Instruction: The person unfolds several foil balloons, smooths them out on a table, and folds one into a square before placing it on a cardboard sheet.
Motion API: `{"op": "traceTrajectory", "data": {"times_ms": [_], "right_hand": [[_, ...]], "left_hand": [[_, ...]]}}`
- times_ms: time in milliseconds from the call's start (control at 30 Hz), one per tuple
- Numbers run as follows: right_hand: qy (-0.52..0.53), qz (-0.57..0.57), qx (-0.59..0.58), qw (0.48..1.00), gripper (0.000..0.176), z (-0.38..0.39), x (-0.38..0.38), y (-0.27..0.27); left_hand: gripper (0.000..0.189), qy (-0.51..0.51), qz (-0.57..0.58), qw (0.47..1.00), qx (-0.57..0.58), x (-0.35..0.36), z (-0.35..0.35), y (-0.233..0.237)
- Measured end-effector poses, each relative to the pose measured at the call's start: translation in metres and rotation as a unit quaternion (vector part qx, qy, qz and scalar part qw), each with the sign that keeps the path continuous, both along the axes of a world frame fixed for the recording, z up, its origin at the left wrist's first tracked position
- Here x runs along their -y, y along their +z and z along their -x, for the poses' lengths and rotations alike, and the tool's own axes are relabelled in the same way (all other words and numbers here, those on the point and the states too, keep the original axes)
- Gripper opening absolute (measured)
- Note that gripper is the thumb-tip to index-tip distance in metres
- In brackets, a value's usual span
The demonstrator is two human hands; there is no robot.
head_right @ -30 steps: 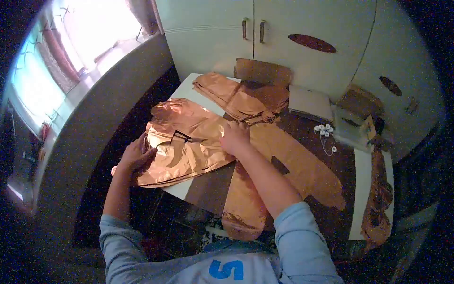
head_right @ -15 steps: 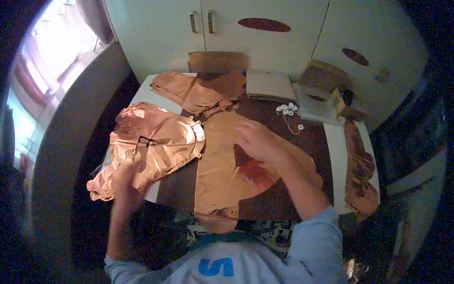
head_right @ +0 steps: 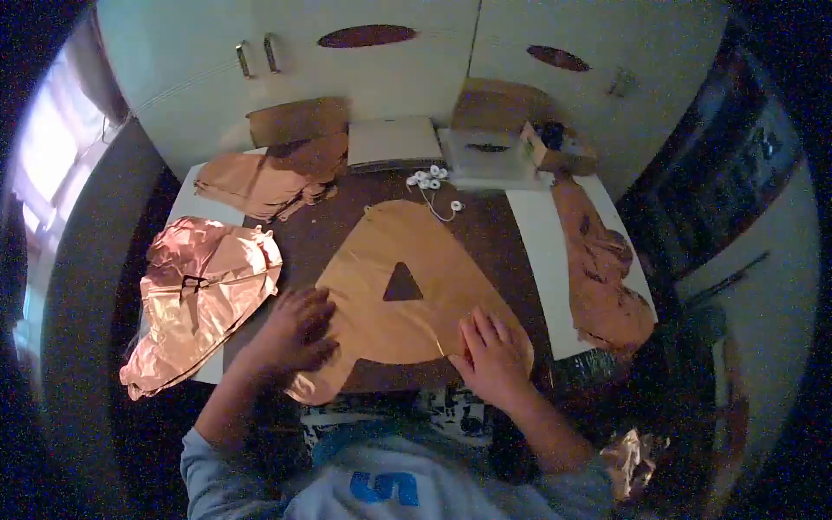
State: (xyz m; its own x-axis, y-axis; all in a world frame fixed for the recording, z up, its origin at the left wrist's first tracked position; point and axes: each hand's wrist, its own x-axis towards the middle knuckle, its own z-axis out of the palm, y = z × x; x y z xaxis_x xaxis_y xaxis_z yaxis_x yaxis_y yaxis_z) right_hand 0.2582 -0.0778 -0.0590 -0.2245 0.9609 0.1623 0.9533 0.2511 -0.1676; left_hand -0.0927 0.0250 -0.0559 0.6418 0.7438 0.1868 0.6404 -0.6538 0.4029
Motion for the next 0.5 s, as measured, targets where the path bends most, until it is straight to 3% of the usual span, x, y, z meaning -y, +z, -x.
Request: {"op": "traceTrajectory", "data": {"times_ms": [67, 167, 200, 333, 433, 500], "right_hand": [[0.018, -0.011, -0.023, 1.000, 0.059, -0.008, -0.010, -0.006], [0.045, -0.028, -0.039, 0.998, 0.056, -0.014, -0.028, -0.004], [0.056, -0.037, -0.047, 0.997, 0.053, -0.015, -0.031, 0.001], [0.080, -0.021, -0.107, 0.991, 0.039, -0.033, -0.060, 0.004], [-0.041, 0.037, -0.224, 0.973, 0.030, -0.037, -0.111, 0.017], [-0.091, 0.051, -0.209, 0.972, 0.030, -0.033, -0.157, 0.016]], "left_hand": [[0.049, -0.010, 0.036, 0.997, 0.065, -0.023, 0.000, 0.000], [0.047, 0.020, -0.041, 0.994, 0.099, -0.027, -0.006, 0.001], [0.050, 0.036, -0.007, 0.994, 0.107, -0.020, -0.015, 0.006], [0.057, -0.005, -0.033, 0.999, 0.024, -0.007, -0.027, 0.000], [0.058, 0.000, -0.009, 1.000, 0.025, -0.011, -0.025, -0.004], [0.059, -0.008, -0.007, 1.000, 0.021, -0.014, -0.024, -0.007]]}}
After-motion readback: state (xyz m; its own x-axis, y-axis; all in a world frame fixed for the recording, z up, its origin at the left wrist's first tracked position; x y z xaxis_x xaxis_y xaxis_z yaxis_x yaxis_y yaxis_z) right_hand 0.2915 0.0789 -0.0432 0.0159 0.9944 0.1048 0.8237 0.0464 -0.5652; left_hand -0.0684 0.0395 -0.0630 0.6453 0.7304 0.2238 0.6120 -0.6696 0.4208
